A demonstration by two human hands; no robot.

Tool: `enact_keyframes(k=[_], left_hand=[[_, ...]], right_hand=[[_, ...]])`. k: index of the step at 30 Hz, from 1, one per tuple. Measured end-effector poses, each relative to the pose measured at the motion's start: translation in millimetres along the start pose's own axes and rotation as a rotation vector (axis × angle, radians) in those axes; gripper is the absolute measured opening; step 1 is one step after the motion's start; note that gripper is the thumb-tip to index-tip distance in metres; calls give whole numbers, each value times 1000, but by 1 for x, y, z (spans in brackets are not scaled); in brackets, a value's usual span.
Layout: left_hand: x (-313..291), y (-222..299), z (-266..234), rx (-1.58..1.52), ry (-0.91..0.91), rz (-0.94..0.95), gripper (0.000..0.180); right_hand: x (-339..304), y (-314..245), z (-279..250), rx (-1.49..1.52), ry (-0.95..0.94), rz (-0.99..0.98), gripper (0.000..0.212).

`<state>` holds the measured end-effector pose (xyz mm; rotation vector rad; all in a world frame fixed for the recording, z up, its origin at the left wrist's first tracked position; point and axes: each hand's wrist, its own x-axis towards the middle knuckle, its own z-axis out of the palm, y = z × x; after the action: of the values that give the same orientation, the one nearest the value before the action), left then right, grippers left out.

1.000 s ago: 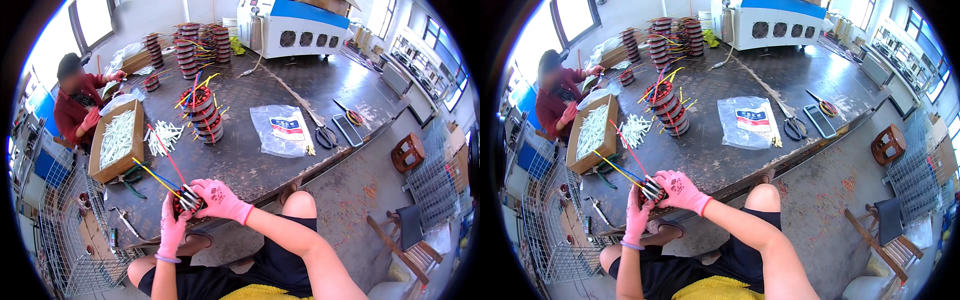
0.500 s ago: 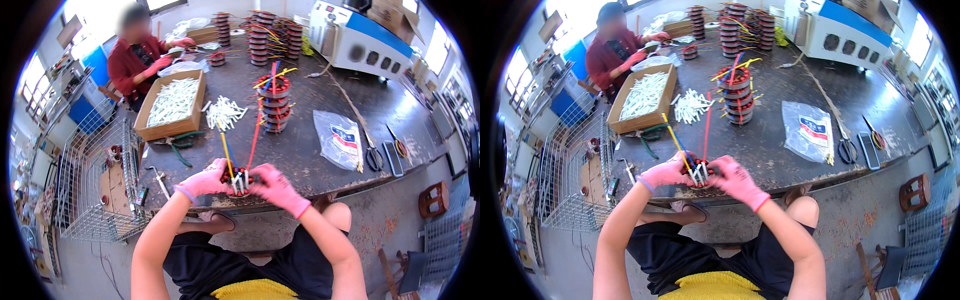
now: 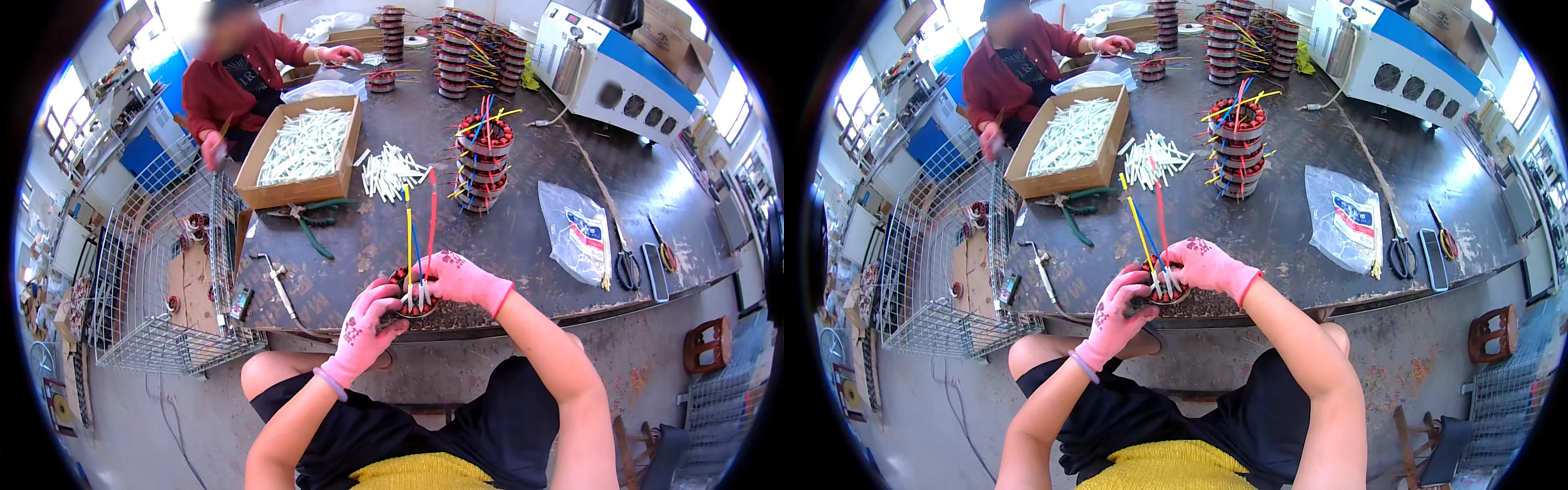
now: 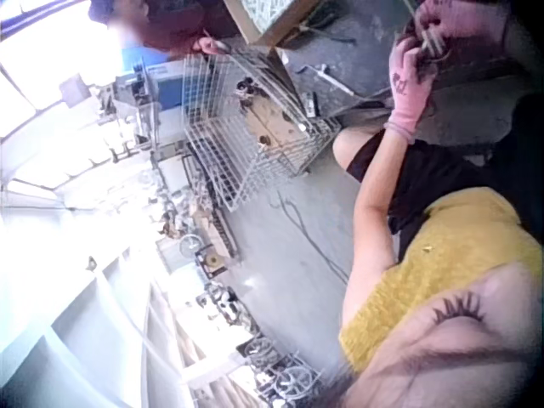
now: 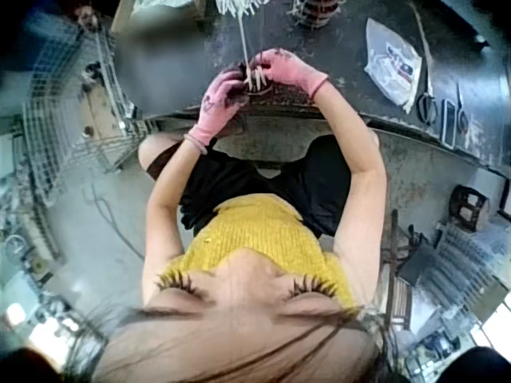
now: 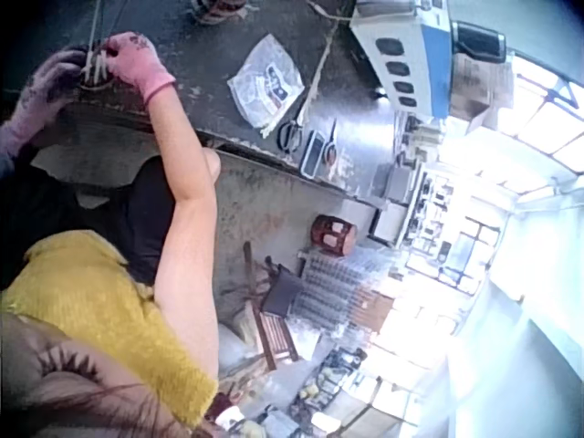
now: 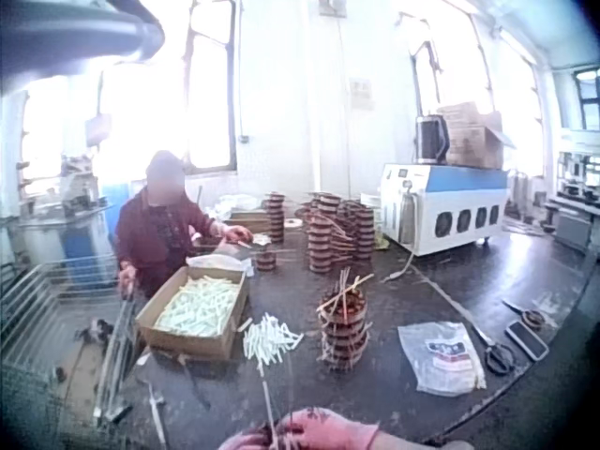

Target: The person inserts insulation tubes onto wires extending from a motor stator and trims the materials using scissors.

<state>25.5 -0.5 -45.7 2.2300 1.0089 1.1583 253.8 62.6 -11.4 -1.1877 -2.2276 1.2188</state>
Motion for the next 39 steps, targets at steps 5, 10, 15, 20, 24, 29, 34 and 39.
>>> enact_keyframes(k=[5, 10, 15, 20, 24, 29, 34, 39], left_hand=[[8, -10, 6, -87, 19, 52, 46], [9, -15, 2, -68, -36, 65, 49], [22, -7, -8, 142, -47, 188, 49], [17, -22, -6, -16, -135, 162, 49], [19, -22, -4, -136, -145, 104, 52], [17, -26, -1, -327, -180, -12, 55], [15, -21, -4, -202, -189, 23, 53], [12, -24, -9, -212, -221, 0, 56]], right_hand=[[-4, 3, 1, 166, -87, 18, 25], [-3, 5, -1, 59, -149, -26, 20], [-4, -5, -11, 52, -204, -72, 24], [-3, -14, -10, 82, -231, 51, 29], [-1, 1, -6, -75, -152, -39, 26], [-4, -27, -10, -373, -110, -142, 24], [-16, -22, -4, -381, -28, -122, 22], [-11, -15, 3, -342, 35, -191, 18]])
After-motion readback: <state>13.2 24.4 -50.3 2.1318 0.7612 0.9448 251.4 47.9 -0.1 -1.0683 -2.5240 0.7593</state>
